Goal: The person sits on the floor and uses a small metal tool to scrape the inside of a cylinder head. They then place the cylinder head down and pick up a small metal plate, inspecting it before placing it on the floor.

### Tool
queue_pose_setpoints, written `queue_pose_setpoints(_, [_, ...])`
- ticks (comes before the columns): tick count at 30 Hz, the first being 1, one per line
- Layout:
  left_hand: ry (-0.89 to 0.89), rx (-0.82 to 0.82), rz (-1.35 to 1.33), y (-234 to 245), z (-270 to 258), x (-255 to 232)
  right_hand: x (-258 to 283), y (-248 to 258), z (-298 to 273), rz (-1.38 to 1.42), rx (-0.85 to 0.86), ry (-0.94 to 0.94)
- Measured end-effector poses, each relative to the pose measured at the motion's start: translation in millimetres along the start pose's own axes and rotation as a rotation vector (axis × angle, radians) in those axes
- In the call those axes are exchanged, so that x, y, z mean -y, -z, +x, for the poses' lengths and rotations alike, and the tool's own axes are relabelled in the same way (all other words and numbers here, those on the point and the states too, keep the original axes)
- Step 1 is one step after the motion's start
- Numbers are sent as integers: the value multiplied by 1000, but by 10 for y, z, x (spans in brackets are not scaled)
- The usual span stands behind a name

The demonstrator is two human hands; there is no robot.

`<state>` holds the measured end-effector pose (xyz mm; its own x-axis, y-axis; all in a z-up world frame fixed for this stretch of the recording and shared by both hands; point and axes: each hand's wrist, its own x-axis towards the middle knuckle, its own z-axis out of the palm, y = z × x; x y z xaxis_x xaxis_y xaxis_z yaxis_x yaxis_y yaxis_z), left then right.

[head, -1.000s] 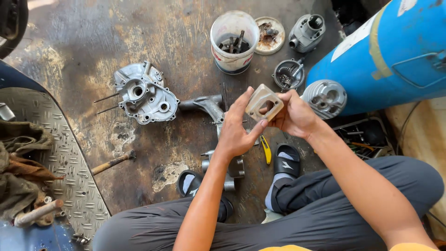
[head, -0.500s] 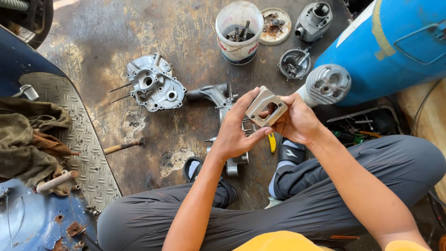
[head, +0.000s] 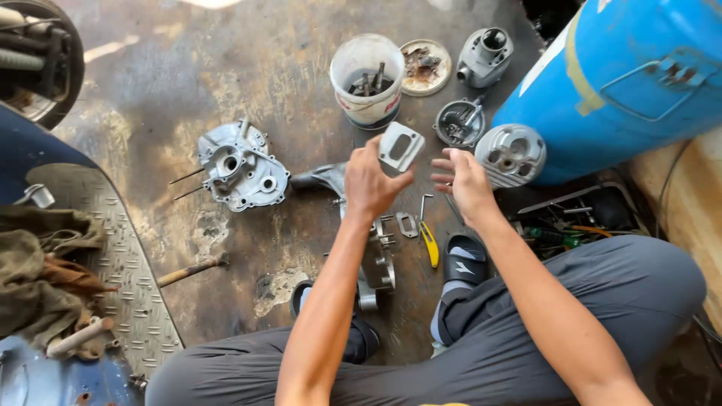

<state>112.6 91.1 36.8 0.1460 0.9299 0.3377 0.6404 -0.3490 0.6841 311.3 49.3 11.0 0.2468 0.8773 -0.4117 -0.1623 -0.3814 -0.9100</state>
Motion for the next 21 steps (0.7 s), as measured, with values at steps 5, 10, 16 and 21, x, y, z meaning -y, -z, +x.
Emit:
queue_pose_setpoints(5, [680, 230, -813, 86, -134, -188, 36, -24, -291, 35, -95, 167])
queue_pose_setpoints(10, [972, 273, -1416, 122, -13, -77, 143, -85, -268, -15, -52, 369])
queue_pose_setpoints(16, [1026, 334, -1547, 159, -95, -27, 162, -81, -383, -91, -60, 375])
queue_pose_setpoints(21, [1004, 289, -1517, 85, -164, 89, 234, -39, -429, -124, -63, 368])
